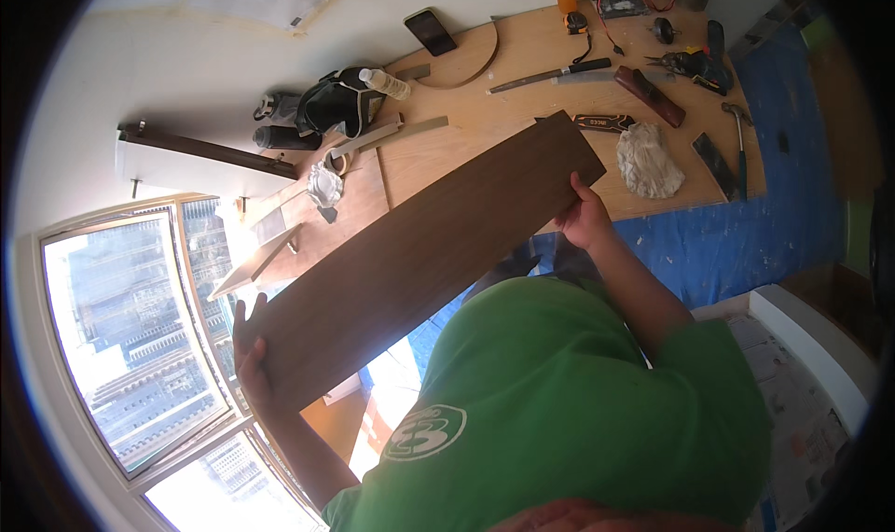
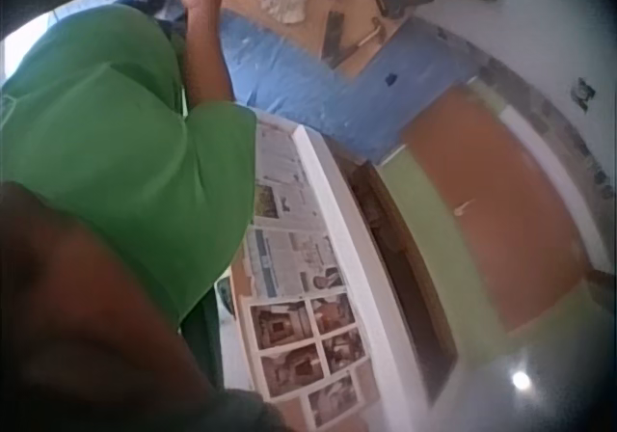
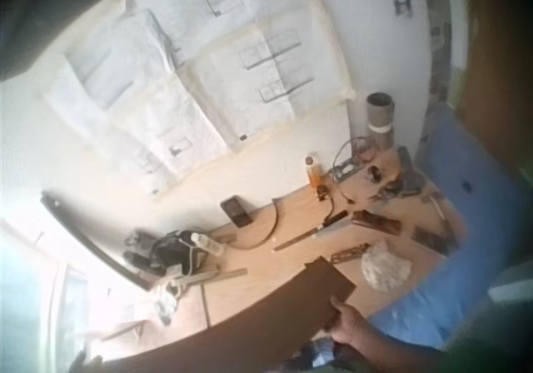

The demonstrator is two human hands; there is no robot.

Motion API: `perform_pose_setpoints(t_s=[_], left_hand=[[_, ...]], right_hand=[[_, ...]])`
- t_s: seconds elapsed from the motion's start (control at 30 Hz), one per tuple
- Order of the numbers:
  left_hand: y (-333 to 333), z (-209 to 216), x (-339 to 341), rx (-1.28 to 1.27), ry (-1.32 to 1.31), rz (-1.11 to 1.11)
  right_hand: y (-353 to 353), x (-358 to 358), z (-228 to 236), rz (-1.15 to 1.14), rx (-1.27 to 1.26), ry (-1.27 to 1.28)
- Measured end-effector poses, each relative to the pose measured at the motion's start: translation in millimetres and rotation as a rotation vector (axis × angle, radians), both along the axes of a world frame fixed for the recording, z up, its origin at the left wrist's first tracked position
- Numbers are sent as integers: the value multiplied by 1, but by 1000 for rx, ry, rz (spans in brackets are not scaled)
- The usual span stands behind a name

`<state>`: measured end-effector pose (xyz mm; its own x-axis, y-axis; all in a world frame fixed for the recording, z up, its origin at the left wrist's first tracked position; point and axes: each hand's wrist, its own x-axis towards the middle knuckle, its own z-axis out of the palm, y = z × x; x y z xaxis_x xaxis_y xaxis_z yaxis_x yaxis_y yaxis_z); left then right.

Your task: The person wipes a white rectangular panel with a cloth, then flips it to wipe the brown side. They continue wiping the brown surface and edges, handling the panel one at a time.

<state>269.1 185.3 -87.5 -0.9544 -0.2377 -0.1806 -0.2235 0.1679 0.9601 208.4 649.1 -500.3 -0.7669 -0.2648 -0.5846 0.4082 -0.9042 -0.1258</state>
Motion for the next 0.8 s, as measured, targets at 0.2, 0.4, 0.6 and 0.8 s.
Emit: perform_pose_setpoints(t_s=[0.2, 0.4, 0.6, 0.8], left_hand=[[-51, -93, 12, 302, -4, -2], [-46, -248, -28, 427, -201, -3], [65, -369, -70, 871, -234, -114], [148, -411, -72, 683, -549, -1]], right_hand=[[56, -57, 129, -59, 210, 307], [75, -85, 283, -251, 575, 671], [46, -89, 382, -472, 580, 944], [24, -88, 396, -470, 796, 994]])
